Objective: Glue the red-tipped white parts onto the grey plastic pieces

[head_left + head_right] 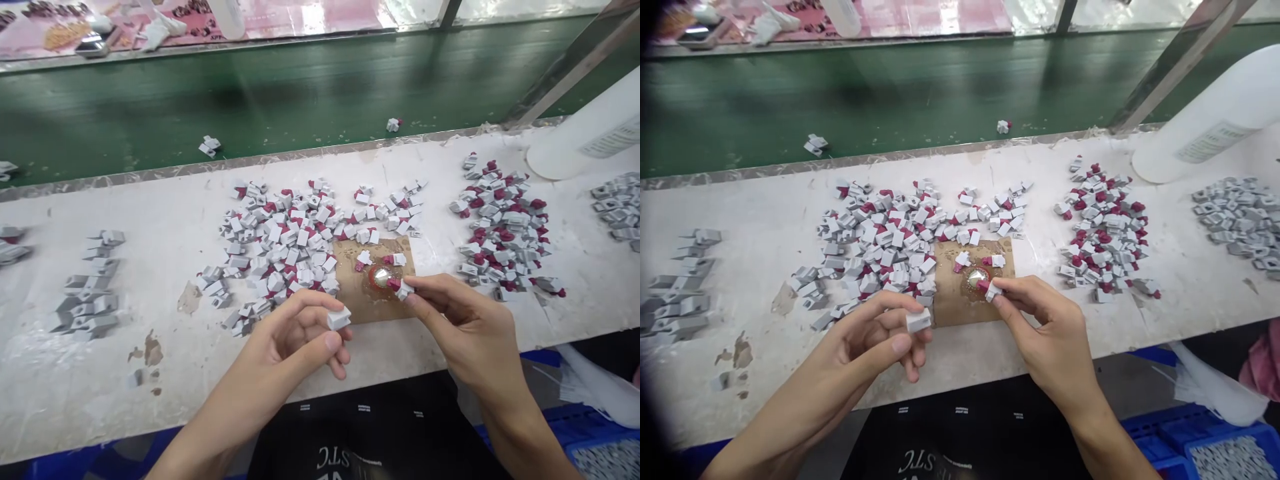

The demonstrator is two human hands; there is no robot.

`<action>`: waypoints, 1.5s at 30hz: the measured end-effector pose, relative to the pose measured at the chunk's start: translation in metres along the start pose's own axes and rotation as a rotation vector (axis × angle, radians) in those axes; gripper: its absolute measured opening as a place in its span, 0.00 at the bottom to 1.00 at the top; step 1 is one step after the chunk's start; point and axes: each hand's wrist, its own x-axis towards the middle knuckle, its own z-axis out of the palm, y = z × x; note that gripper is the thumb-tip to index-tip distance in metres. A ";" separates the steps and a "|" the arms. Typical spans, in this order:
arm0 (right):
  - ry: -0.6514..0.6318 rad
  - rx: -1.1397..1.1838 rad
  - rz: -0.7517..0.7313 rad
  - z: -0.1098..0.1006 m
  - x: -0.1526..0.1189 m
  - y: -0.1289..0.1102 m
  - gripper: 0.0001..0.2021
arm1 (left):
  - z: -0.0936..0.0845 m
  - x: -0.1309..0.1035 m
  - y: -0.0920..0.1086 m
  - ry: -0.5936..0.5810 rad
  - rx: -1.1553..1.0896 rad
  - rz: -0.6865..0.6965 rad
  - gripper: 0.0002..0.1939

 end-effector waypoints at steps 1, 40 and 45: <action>0.003 -0.004 0.000 0.000 0.000 0.000 0.09 | 0.000 0.002 0.000 -0.017 -0.011 0.008 0.13; -0.228 0.218 0.020 0.000 0.038 -0.051 0.06 | 0.027 0.047 0.039 -0.130 0.271 0.384 0.04; -0.437 0.026 -0.037 0.020 0.114 -0.056 0.14 | -0.006 0.063 0.087 0.009 0.534 0.392 0.07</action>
